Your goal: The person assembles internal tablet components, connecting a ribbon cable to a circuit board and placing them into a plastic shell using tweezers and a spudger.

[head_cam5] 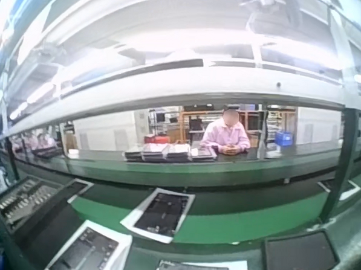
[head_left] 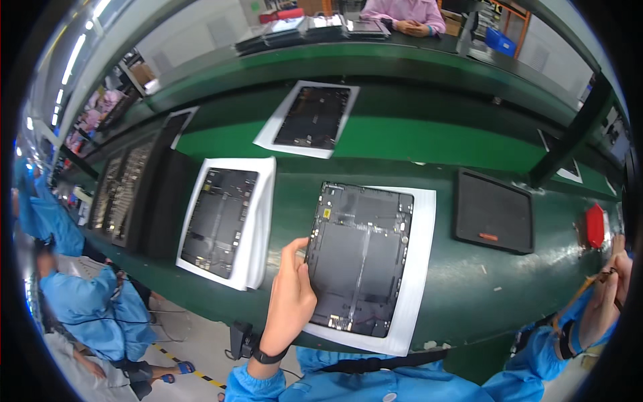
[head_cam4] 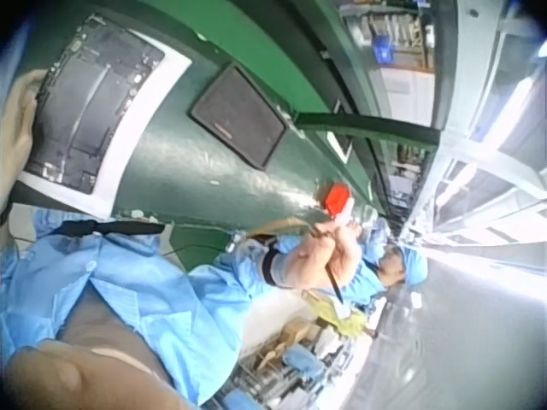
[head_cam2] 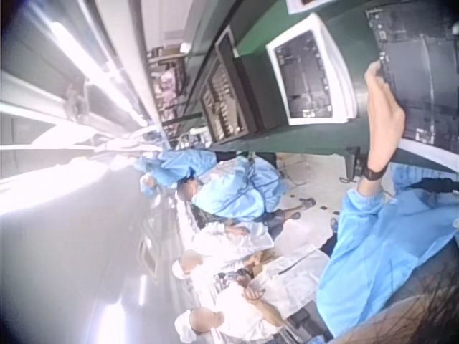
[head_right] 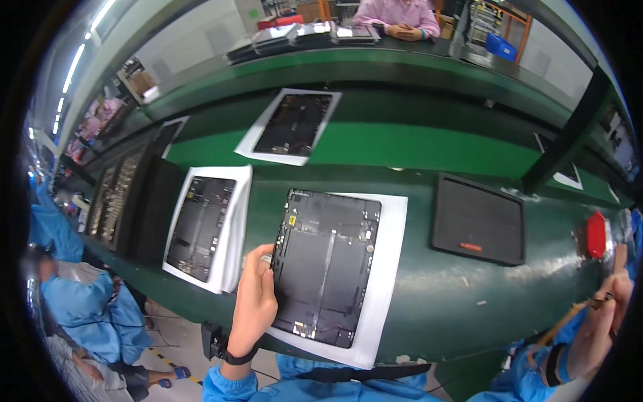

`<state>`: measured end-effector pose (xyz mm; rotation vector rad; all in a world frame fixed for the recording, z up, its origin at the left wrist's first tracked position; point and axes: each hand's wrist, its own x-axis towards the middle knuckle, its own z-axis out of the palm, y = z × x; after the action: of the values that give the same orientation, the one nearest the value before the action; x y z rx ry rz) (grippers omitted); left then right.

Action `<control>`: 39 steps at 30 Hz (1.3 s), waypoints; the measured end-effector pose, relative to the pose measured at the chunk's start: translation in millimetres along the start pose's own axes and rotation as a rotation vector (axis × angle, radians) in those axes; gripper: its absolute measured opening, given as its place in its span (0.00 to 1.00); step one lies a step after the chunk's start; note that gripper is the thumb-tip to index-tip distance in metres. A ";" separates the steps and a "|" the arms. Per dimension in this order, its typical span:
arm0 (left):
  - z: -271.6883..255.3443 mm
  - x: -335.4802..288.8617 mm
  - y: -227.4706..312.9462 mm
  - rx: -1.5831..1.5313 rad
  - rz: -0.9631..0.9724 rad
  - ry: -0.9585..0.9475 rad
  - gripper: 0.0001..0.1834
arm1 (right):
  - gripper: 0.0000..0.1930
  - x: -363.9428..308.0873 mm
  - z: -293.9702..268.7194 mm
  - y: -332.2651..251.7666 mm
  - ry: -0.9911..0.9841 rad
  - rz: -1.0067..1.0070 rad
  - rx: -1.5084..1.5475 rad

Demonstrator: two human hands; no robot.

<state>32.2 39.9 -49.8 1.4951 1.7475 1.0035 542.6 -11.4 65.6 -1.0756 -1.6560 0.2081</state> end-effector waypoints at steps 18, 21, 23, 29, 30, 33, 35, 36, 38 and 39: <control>-4.4 -38.0 -19.6 0.317 0.199 -0.023 0.08 | 0.05 46.9 371.3 4.3 -1.032 0.710 0.577; -15.4 -14.5 -30.9 0.310 0.314 -0.013 0.07 | 0.06 33.4 400.4 20.9 -0.952 0.604 0.394; -21.3 -0.7 -33.0 0.301 0.309 -0.024 0.05 | 0.06 31.5 402.6 14.5 -0.913 0.582 0.375; -30.4 36.1 -36.0 0.353 0.457 -0.148 0.04 | 0.09 28.0 405.9 4.4 -0.778 0.570 0.162; -30.4 43.9 -36.4 0.348 0.456 -0.153 0.04 | 0.09 30.1 407.0 2.1 -0.779 0.575 0.157; -26.3 69.2 -38.8 0.424 0.561 -0.166 0.04 | 0.09 35.8 409.9 -0.3 -0.787 0.542 0.054; -21.0 84.6 -44.7 0.423 0.633 -0.162 0.03 | 0.08 37.4 411.9 2.9 -0.816 0.555 0.084; -17.1 90.4 -41.8 0.421 0.636 -0.165 0.03 | 0.05 43.6 410.8 2.2 -0.850 0.556 0.035; -5.9 97.6 -41.6 0.415 0.651 -0.163 0.02 | 0.06 50.2 410.3 -0.3 -0.875 0.579 0.017; -2.1 100.9 -43.9 0.401 0.670 -0.155 0.02 | 0.06 53.6 411.3 -1.6 -0.899 0.597 -0.009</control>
<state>-8.8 136.0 -84.3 2.4425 1.4063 0.8266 195.5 180.3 -56.1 -1.5938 -2.0320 1.2167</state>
